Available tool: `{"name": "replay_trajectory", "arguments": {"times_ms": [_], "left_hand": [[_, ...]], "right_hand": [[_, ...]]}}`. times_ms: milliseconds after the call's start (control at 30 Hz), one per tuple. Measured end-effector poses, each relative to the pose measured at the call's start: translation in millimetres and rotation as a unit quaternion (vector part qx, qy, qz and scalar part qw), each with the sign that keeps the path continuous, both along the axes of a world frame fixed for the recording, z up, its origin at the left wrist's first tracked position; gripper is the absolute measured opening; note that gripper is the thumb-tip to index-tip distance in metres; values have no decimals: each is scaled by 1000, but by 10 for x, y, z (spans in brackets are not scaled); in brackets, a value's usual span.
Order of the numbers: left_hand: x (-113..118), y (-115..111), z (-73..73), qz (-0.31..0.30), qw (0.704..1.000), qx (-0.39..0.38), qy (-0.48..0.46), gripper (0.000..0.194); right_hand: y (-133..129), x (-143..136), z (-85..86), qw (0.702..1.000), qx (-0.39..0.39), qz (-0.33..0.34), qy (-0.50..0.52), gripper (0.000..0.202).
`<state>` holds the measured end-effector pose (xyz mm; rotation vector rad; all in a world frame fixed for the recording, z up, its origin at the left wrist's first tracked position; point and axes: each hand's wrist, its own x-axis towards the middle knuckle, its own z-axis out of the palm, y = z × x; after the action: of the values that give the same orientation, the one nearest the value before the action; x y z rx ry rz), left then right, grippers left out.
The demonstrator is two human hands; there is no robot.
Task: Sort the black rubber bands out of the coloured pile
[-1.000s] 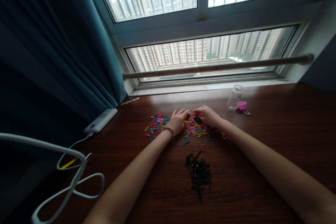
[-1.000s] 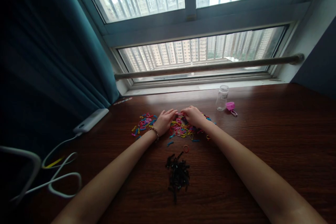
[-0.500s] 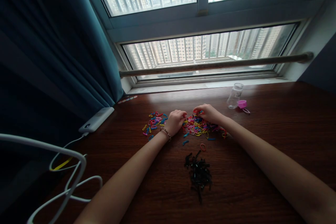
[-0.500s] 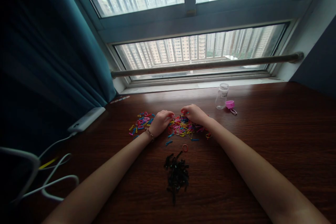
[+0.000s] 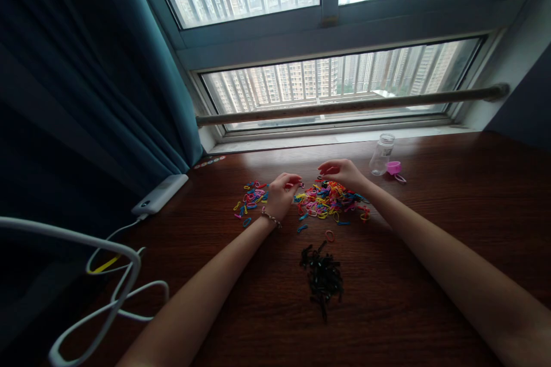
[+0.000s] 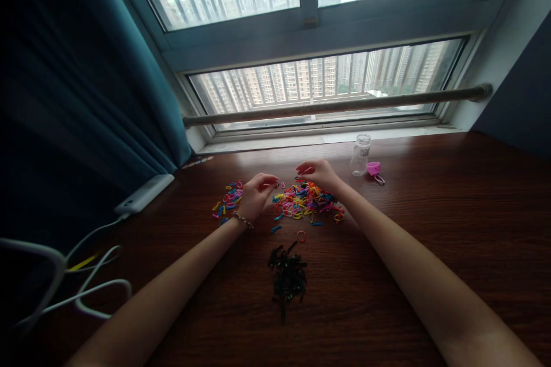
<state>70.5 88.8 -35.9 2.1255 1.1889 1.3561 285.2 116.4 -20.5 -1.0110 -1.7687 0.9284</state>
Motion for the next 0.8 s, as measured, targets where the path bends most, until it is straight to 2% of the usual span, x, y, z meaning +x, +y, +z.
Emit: {"name": "replay_trajectory", "arguments": {"times_ms": [133, 233, 300, 367, 433, 533, 600, 667, 733, 800], "left_hand": [[67, -114, 167, -15, 994, -101, -51, 8], [144, -276, 353, -105, 968, -228, -14, 8], [223, -446, 443, -184, 943, -268, 76, 8], [324, -654, 470, -222, 929, -249, 159, 8], [428, -865, 448, -226, 922, -202, 241, 13], [520, -1077, 436, -200, 907, -127, 349, 19], [488, -1081, 501, -195, 886, -122, 402, 19], [367, -951, 606, -188, 870, -147, 432, 16], [186, -719, 682, -124, 883, -142, 430, 18], [6, -455, 664, -30, 910, -94, 402, 23]], "right_hand": [[-58, 33, 112, 996, -74, 32, 40, 28], [-103, 73, 204, 988, -127, 62, 58, 30], [-130, 105, 257, 983, -151, 73, 73, 29], [-152, 139, 299, 976, -177, 85, 89, 27], [-175, 172, 332, 966, -211, 111, 100, 27], [-219, 214, 381, 944, -256, 186, 88, 28], [-255, 229, 419, 927, -272, 251, 61, 29], [-290, 222, 456, 908, -275, 315, 29, 29], [-326, 180, 481, 888, -273, 371, -6, 29], [-367, 100, 484, 868, -271, 414, -44, 28]]}}
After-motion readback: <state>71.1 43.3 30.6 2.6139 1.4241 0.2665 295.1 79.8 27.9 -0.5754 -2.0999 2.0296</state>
